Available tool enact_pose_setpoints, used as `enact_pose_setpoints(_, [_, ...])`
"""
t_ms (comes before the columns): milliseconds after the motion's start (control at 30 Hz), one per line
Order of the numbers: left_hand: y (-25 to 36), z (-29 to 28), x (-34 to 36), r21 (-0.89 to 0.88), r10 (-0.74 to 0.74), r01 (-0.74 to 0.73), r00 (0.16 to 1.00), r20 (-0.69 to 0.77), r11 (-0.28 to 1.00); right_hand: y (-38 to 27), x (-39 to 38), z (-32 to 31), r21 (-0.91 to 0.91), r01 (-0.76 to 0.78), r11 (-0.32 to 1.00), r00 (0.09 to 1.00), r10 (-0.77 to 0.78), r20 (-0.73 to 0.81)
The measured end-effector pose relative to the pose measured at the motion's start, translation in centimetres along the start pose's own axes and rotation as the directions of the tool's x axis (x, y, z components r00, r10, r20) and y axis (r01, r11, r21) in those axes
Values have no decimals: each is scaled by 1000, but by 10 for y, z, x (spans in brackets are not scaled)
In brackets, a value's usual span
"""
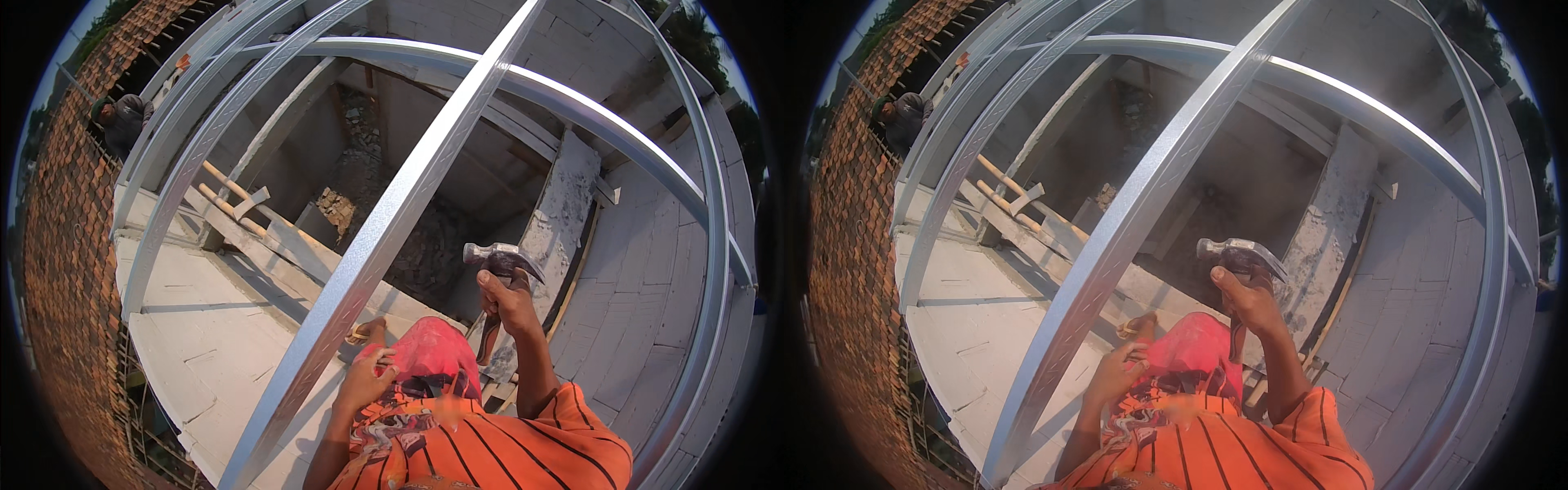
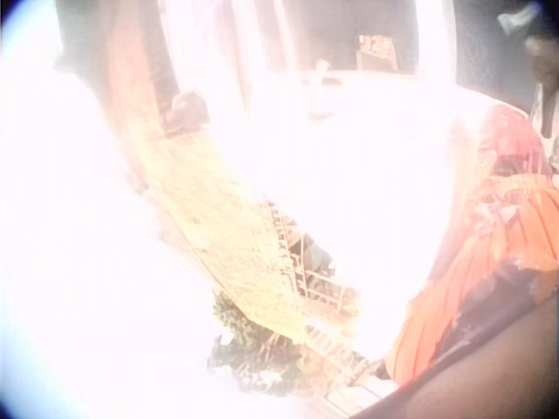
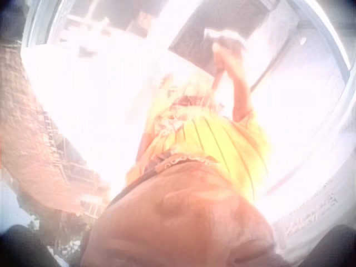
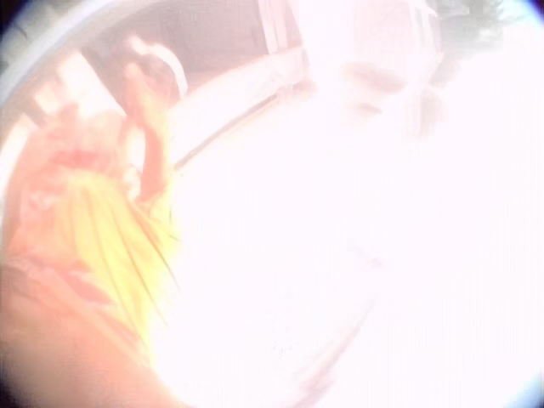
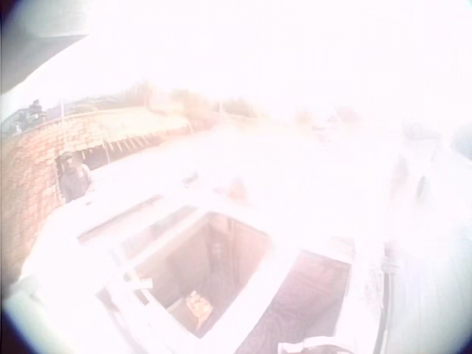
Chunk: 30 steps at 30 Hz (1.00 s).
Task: The person positions a long metal truss onto a roof frame and secures it using a hammer and nails. They repeatedly adjust the truss alignment and hammer nails into the connection points to fasten the structure.
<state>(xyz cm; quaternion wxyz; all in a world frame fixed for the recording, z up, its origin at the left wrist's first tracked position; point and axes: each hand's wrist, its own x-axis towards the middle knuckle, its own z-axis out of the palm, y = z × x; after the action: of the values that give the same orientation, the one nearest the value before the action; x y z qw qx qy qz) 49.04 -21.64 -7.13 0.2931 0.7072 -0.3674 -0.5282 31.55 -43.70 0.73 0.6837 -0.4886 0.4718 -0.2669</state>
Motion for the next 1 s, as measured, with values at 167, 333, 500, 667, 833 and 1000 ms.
enact_pose_setpoints(167, [-170,30,15,-259,-415,356,880,-232,898,153,17,-75,-208,-183,961,958,127,-258])
enact_pose_setpoints(333, [-301,22,-32,-209,-700,694,562,-441,689,337,-26,-140,-79,-600,796,742,516,-427])
enact_pose_setpoints(500, [-368,4,-48,-134,-729,802,441,-523,582,482,-104,-155,161,-851,500,419,831,-366])
enact_pose_setpoints(667, [-441,-5,-44,41,-780,904,389,-489,425,562,-159,-140,184,-940,287,210,913,-349])
enact_pose_setpoints(833, [-483,-23,-16,-208,-855,848,414,-311,487,585,-192,-110,247,-956,159,53,920,-388])
enact_pose_setpoints(1000, [-487,-43,-26,139,-767,852,516,-382,504,579,-161,-99,184,-973,140,43,891,-452])
